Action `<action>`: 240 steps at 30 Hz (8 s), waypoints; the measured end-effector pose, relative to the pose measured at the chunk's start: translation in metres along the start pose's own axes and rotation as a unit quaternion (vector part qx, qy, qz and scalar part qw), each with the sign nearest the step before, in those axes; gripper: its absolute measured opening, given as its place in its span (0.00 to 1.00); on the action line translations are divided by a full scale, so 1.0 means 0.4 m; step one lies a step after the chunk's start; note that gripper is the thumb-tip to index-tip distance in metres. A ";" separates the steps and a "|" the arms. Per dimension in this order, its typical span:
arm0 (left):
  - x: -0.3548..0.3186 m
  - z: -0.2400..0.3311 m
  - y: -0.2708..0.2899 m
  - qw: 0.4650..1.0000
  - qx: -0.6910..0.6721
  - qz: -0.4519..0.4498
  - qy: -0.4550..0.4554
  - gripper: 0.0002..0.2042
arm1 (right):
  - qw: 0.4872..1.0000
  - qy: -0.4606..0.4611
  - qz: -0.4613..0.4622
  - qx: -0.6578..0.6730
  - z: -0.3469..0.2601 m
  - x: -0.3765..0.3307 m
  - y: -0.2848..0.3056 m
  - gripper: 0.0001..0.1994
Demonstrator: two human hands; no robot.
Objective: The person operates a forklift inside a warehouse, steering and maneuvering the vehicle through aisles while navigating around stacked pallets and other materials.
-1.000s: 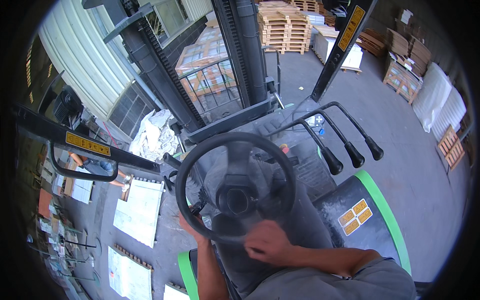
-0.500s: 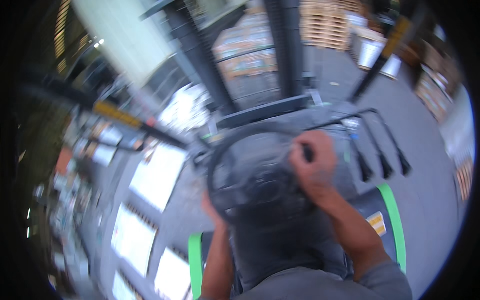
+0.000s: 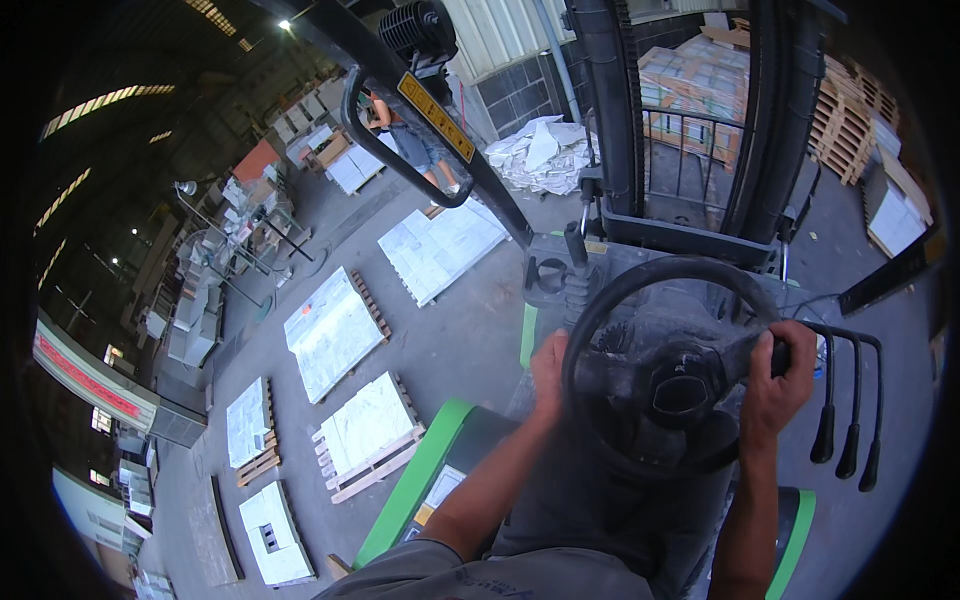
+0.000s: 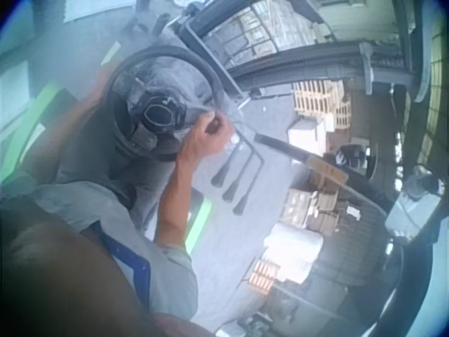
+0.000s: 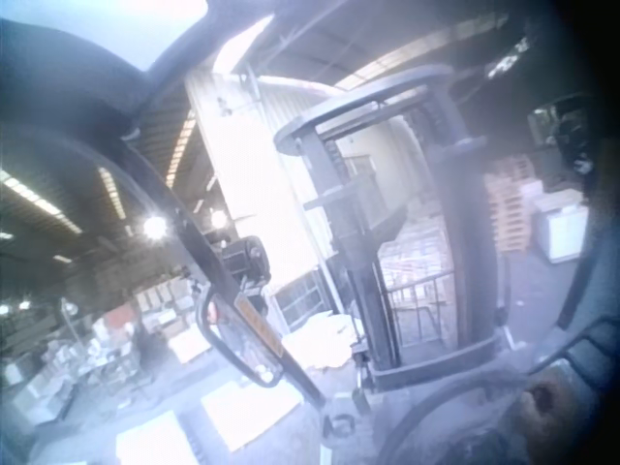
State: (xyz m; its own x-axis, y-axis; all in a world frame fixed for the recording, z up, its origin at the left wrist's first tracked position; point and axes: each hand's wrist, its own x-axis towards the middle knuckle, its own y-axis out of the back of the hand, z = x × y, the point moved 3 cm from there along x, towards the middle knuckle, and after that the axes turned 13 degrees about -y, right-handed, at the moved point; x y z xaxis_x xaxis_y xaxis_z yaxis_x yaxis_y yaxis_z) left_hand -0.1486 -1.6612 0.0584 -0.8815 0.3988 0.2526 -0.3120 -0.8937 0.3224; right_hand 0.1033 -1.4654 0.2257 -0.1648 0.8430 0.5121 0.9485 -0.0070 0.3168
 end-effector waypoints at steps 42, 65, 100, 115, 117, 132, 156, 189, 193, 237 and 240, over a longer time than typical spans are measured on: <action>-0.113 -0.035 0.041 0.939 0.107 0.013 -0.325 0.24 | 0.970 0.048 0.115 -0.211 0.095 -0.233 0.493 0.10; -0.237 0.168 0.107 0.976 0.137 0.023 -0.167 0.24 | 0.990 -0.016 0.010 -0.140 0.137 -0.215 0.509 0.16; -0.138 0.112 -0.226 0.940 0.005 -0.092 -0.327 0.21 | 0.983 0.033 0.121 -0.134 0.286 -0.247 0.460 0.14; -0.217 0.113 0.037 0.980 0.085 0.045 -0.174 0.23 | 0.994 0.062 0.061 -0.073 0.128 -0.186 0.444 0.23; -0.219 0.128 0.033 0.980 0.080 0.063 -0.169 0.23 | 0.997 0.070 -0.013 -0.015 0.090 -0.217 0.402 0.22; -0.243 0.129 0.034 0.971 0.052 0.058 -0.226 0.23 | 0.992 0.116 0.044 -0.015 0.041 -0.164 0.268 0.13; -0.659 0.070 0.235 0.958 -0.174 0.110 -0.198 0.19 | 0.971 0.191 -0.034 0.137 -0.312 -0.608 0.121 0.07; -1.580 0.255 0.473 0.971 0.026 0.104 -0.212 0.24 | 0.964 0.138 -0.166 0.158 -0.132 -1.567 1.151 0.10; -1.673 0.248 0.481 0.970 0.030 0.117 -0.211 0.25 | 0.965 0.140 -0.159 0.157 -0.122 -1.629 1.229 0.10; -2.597 0.350 0.454 0.959 0.098 0.115 -0.241 0.23 | 0.978 0.094 -0.151 0.108 0.053 -1.931 2.187 0.13; -2.623 0.371 0.450 0.950 0.105 0.118 -0.269 0.21 | 0.995 0.096 -0.023 -0.026 0.120 -1.801 2.339 0.11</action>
State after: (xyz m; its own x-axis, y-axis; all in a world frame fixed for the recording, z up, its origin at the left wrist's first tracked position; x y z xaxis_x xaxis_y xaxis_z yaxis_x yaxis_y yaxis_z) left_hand 0.7726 -2.2101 -0.0132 -0.5920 0.2907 0.7517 -0.0016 -0.9331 0.3596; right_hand 1.1222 -2.0535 0.1150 -0.2601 0.7255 0.6372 0.9243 -0.0038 0.3816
